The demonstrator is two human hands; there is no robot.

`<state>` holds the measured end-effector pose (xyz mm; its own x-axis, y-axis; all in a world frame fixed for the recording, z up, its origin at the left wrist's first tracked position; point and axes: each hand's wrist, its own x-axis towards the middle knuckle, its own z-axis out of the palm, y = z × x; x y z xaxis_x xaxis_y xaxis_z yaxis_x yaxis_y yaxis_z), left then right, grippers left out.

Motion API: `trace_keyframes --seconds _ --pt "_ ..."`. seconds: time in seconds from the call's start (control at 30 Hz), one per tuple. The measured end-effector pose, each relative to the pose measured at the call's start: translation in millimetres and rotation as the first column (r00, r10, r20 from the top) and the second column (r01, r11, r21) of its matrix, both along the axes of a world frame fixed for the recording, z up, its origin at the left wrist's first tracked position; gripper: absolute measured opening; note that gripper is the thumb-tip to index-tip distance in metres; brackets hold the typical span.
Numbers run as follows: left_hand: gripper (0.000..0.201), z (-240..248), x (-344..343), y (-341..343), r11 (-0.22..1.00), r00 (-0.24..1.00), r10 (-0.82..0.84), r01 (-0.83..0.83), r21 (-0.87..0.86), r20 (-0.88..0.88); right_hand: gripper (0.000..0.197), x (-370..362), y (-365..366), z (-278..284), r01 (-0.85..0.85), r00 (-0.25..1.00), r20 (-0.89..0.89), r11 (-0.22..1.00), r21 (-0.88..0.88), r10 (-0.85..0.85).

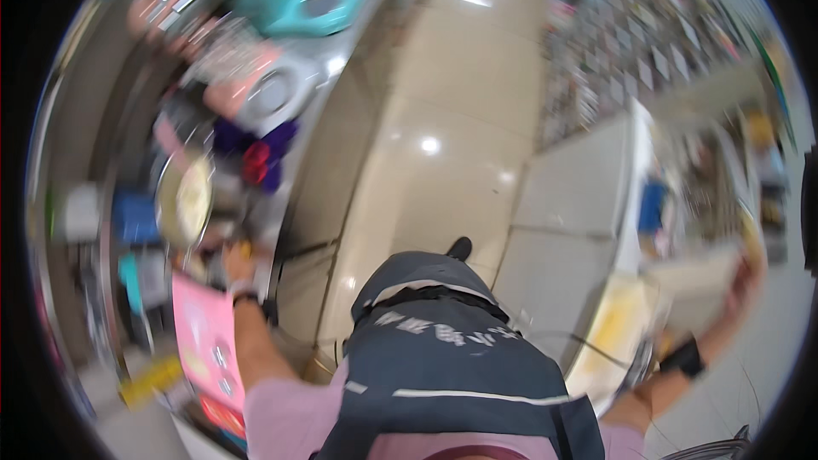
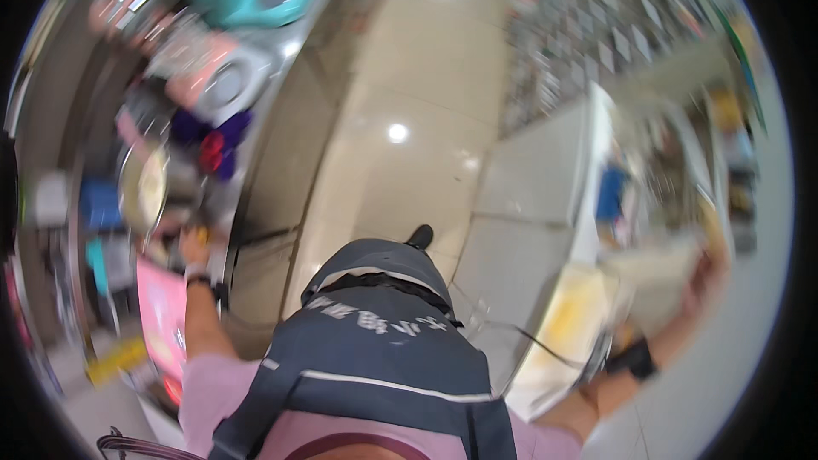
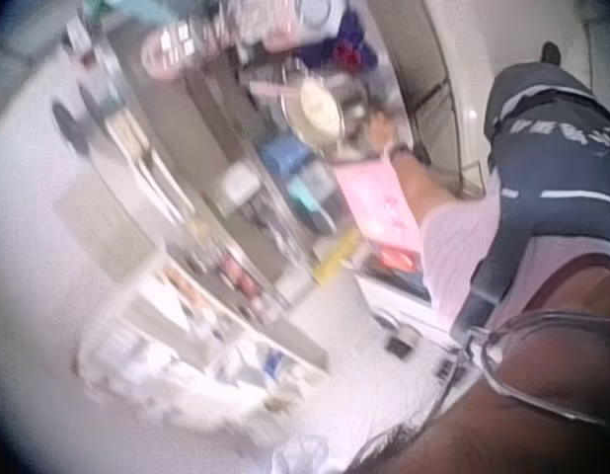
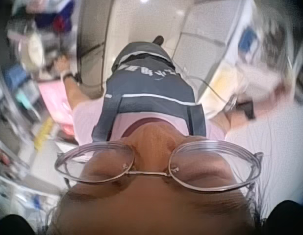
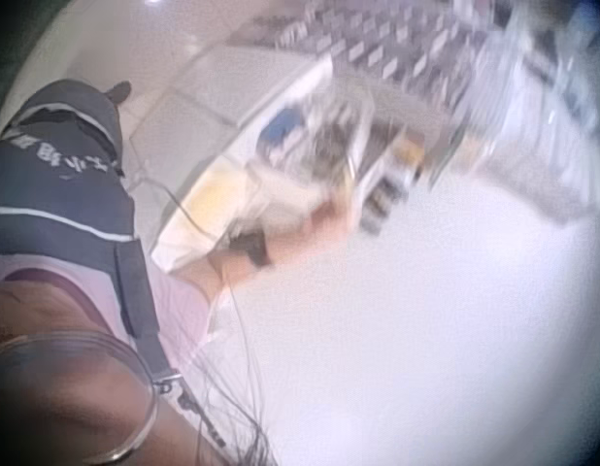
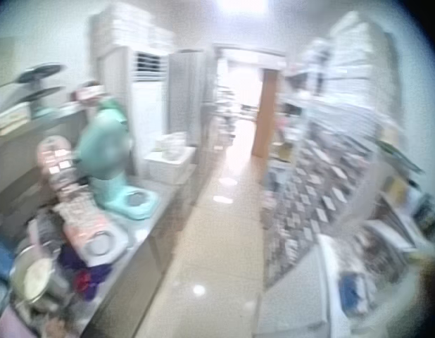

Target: The person organizes takeout containers and plastic bags at a workstation, then uses a knife to peel and slice a mango on a cutting board.

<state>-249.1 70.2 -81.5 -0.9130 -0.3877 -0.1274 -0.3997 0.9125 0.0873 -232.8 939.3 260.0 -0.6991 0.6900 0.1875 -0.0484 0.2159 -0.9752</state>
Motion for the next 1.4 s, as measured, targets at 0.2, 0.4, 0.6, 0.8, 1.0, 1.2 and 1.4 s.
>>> trace_keyframes --seconds 0.2,0.4,0.6,0.8,1.0,1.2,1.4 --pt "0.074 -21.1 12.6 -58.5 0.912 0.923 -0.321 0.362 -0.193 0.214 0.03 -0.7 -160.5 -113.6 -0.335 0.929 -0.211 0.453 -0.826 0.303" --pt "0.069 -4.9 16.1 -66.9 0.881 0.851 -0.47 0.468 0.069 0.234 0.042 61.2 -213.6 -152.7 -0.312 0.938 -0.257 0.243 -0.919 0.231" --pt "0.056 26.6 7.3 85.9 0.592 0.647 -0.76 0.727 0.347 -0.057 0.043 143.5 -228.8 -172.1 -0.094 0.994 -0.055 0.518 -0.85 0.09" --pt "0.056 60.1 -64.2 373.8 0.139 0.252 -0.94 0.9 0.414 -0.231 0.028 232.7 -206.1 -215.3 0.272 0.945 0.111 0.552 -0.788 -0.307" --pt "0.058 113.6 14.1 657.4 -0.524 -0.342 -0.831 0.747 0.41 -0.438 0.029 283.9 -186.3 -246.3 0.608 0.789 0.315 0.594 -0.527 -0.528" --pt "0.059 110.7 113.2 789.2 -0.719 -0.528 -0.692 0.562 0.409 -0.491 0.032 290.4 -173.0 -263.0 0.607 0.765 0.26 0.526 -0.595 -0.589" --pt "0.064 86.4 107.8 824.6 -0.726 -0.586 -0.678 0.441 0.527 -0.444 0.042 274.4 -181.3 -295.4 0.66 0.724 0.265 0.529 -0.533 -0.636"
